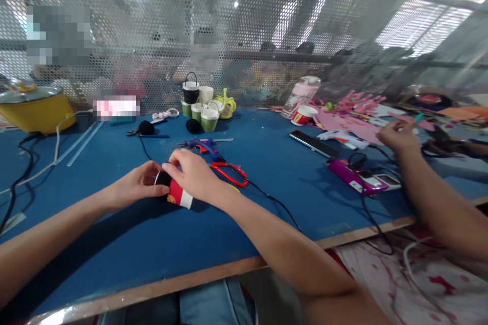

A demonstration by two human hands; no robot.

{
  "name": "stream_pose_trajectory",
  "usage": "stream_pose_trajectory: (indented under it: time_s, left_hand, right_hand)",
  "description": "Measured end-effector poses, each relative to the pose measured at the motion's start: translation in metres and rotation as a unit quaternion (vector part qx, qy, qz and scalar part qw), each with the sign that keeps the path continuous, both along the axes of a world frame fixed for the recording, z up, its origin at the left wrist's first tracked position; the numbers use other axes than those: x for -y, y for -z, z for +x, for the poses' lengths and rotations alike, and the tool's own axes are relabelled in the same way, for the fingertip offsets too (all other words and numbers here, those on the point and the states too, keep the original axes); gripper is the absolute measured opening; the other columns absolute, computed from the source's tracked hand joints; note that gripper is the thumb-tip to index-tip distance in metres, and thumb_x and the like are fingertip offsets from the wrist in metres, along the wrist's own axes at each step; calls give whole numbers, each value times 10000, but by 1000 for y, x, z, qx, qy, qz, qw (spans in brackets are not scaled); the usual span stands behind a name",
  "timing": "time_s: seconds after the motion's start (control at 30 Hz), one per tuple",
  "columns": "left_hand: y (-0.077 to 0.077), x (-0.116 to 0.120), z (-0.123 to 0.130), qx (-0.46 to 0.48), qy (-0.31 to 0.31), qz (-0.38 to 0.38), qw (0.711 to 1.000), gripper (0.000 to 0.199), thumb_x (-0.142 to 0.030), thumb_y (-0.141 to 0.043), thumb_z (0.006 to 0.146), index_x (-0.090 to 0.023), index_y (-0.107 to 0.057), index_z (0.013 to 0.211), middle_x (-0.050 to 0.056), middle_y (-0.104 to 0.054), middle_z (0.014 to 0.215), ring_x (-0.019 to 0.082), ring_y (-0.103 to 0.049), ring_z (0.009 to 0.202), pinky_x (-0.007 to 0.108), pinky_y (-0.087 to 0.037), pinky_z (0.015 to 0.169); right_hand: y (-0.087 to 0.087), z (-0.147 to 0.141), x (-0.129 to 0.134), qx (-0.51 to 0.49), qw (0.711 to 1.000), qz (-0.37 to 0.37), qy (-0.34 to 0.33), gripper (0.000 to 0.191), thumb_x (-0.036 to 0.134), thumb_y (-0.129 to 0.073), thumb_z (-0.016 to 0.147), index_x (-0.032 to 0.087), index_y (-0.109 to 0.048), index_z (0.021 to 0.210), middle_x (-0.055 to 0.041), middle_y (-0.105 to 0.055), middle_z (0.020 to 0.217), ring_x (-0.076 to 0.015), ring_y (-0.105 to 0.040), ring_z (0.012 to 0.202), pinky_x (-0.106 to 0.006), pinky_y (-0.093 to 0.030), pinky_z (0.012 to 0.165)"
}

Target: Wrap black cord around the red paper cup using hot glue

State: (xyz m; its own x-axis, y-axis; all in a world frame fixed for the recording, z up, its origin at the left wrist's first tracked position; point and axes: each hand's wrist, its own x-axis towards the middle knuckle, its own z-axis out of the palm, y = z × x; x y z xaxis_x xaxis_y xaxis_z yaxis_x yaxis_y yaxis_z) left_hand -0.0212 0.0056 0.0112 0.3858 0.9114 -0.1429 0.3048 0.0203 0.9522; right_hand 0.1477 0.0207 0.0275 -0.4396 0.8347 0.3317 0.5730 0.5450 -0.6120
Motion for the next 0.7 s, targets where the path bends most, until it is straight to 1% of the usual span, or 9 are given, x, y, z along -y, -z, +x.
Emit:
stream_pose_trajectory:
  time_s: [0.07,0.17,0.33,0.43,0.5,0.53,0.57,0.63,0.7]
  left_hand:
    - [1,0,1,29,15,-12,999,460,-355,-711,609,-167,-442,932,25,-585,871,196,-578,814,335,-448,711]
    - [3,0,0,59,41,-20,997,482,-303,-719,622,-165,-444,992,57,-595,954,219,-581,900,359,-450,763]
    - [7,0,-3,76,109,-55,990,450,-282,-729,643,-146,-487,997,42,-599,896,190,-583,820,362,-443,769]
    - [10,1,-4,115,162,-61,978,551,-258,-741,644,-162,-478,1120,54,-575,967,192,-572,852,354,-446,768]
    - [10,3,-4,144,170,-41,974,687,-249,-746,648,-212,-412,1246,56,-540,1016,200,-564,880,350,-447,767]
    - [10,3,-3,156,165,-24,974,760,-248,-748,650,-241,-359,1302,52,-528,1018,200,-560,881,351,-446,768]
    - [9,3,-3,167,155,-4,974,826,-249,-749,653,-264,-300,1346,47,-520,1005,197,-557,873,352,-443,772]
    - [7,3,-3,183,132,37,973,916,-248,-741,668,-284,-191,1399,34,-510,961,186,-547,851,354,-438,783]
    - [7,2,-2,184,111,72,974,971,-243,-731,682,-288,-107,1424,25,-501,933,181,-539,844,352,-434,794]
  right_hand:
    - [-10,-4,-4,-23,1000,-8,-17,126,238,-532,824,175,-516,717,-17,-580,746,-132,-520,708,-271,-399,672]
    - [-25,-16,-14,-31,998,-43,-38,149,239,-557,795,170,-518,668,10,-560,667,-110,-493,625,-249,-386,606]
    - [-38,-49,-39,-47,995,-58,-60,186,252,-590,784,150,-529,641,26,-538,613,-81,-467,566,-223,-370,557]
    - [-41,-62,-52,30,984,-115,-129,200,256,-596,794,139,-551,639,24,-557,588,-67,-475,503,-206,-377,508]
    - [-44,-59,-59,89,974,-145,-147,223,263,-570,822,134,-566,641,4,-597,623,-59,-488,474,-189,-375,457]
    - [-45,-53,-62,103,976,-145,-124,231,265,-543,845,133,-575,659,-7,-621,659,-53,-498,468,-178,-375,438]
    - [-47,-45,-66,105,982,-136,-80,234,267,-507,870,135,-587,694,-14,-644,702,-47,-508,468,-165,-378,426]
    - [-50,-21,-74,104,989,-99,41,250,266,-428,916,146,-604,785,-20,-673,772,-37,-531,486,-146,-394,435]
    - [-49,6,-81,128,982,-76,119,297,233,-352,938,131,-604,818,-57,-679,807,-57,-566,535,-156,-408,466]
